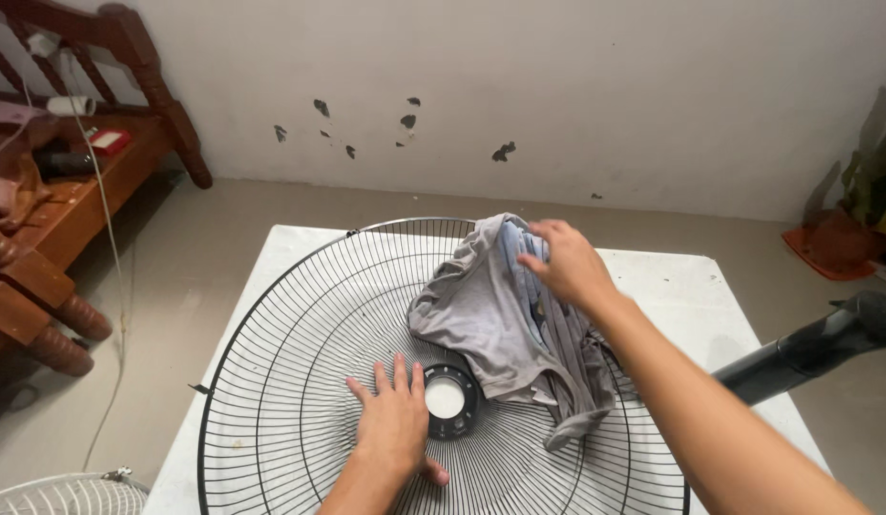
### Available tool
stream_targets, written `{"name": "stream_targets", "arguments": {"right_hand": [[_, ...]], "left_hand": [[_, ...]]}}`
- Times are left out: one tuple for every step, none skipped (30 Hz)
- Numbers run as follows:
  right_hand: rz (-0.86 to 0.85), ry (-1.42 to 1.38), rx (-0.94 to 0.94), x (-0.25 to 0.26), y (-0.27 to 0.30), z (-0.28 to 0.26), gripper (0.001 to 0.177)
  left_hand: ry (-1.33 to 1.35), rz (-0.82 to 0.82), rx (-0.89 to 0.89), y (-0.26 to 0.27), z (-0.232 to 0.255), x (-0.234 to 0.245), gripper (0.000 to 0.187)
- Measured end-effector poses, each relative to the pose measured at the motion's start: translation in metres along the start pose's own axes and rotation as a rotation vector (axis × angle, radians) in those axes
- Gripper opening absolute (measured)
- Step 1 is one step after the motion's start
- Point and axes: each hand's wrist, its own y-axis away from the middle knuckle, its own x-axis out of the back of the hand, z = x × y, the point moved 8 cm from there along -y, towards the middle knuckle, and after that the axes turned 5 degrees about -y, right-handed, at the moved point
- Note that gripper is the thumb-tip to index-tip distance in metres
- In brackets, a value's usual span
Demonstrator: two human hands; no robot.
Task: The person wipes the metal fan cage with a gray cloth, moving around the center hub and along the wire spokes. The person holds the cage steady with one hand while wiping with the other, then briefly uses a handheld vacuum nozzle before returning to wiping with the cloth.
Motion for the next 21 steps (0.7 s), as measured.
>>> {"name": "stream_targets", "arguments": {"right_hand": [[-0.015,-0.031,0.051,-0.014,-0.014,0.011,0.061],[-0.027,-0.063,0.102,-0.025,-0.029,0.019,0.067],[-0.039,-0.096,0.154,-0.031,-0.038,0.026,0.074],[-0.094,-0.06,0.02,-0.04,-0.044,0.043,0.064],[-0.15,-0.021,-0.113,-0.044,-0.045,0.058,0.055],[-0.205,0.019,-0.253,-0.046,-0.043,0.072,0.046],[-0.194,0.044,-0.228,-0.045,-0.043,0.07,0.042],[-0.177,0.078,-0.212,-0.036,-0.04,0.072,0.039],[-0.16,0.112,-0.195,-0.027,-0.036,0.072,0.036],[-0.141,0.131,-0.237,-0.016,-0.03,0.079,0.031],[-0.121,0.151,-0.278,-0.005,-0.024,0.085,0.026],[-0.092,0.175,-0.316,0.01,-0.02,0.093,0.022],[-0.085,0.223,-0.298,0.023,-0.016,0.097,0.022],[-0.077,0.273,-0.279,0.038,-0.012,0.1,0.022],[-0.07,0.323,-0.259,0.05,-0.007,0.102,0.022],[-0.048,0.356,-0.27,0.065,-0.006,0.103,0.022],[-0.025,0.39,-0.281,0.081,-0.004,0.105,0.023],[-0.011,0.415,-0.291,0.091,0.001,0.107,0.023],[0.012,0.428,-0.313,0.1,0.005,0.11,0.024],[0.037,0.442,-0.342,0.109,0.011,0.114,0.026],[0.061,0.455,-0.37,0.117,0.017,0.118,0.027]], "left_hand": [[0.014,0.007,-0.012,0.001,0.0,-0.001,0.161],[0.036,0.01,-0.023,0.001,-0.002,-0.001,0.161],[0.058,0.013,-0.034,0.0,-0.002,-0.001,0.161],[0.084,0.006,-0.032,0.003,-0.004,-0.004,0.161],[0.1,0.003,-0.02,0.003,-0.004,-0.005,0.161],[0.109,-0.003,-0.015,0.001,-0.004,-0.004,0.16],[0.119,-0.009,-0.01,-0.002,-0.006,-0.003,0.16],[0.114,0.008,-0.002,-0.004,-0.007,0.0,0.16],[0.109,0.024,0.006,-0.006,-0.007,0.004,0.159],[0.105,0.032,0.008,-0.007,-0.005,0.006,0.158],[0.088,0.024,0.021,-0.007,-0.005,0.006,0.159],[0.07,0.026,0.033,-0.009,-0.006,0.008,0.159],[0.052,0.028,0.045,-0.01,-0.006,0.008,0.159],[0.076,0.027,0.074,-0.012,-0.009,0.008,0.158],[0.1,0.025,0.103,-0.013,-0.014,0.009,0.157],[0.126,0.034,0.134,-0.017,-0.02,0.014,0.156],[0.147,0.03,0.149,-0.021,-0.024,0.018,0.156],[0.167,0.016,0.17,-0.022,-0.026,0.019,0.155],[0.186,0.003,0.19,-0.023,-0.027,0.018,0.155],[0.199,-0.003,0.203,-0.024,-0.028,0.018,0.154],[0.211,-0.009,0.216,-0.026,-0.028,0.017,0.153]]}}
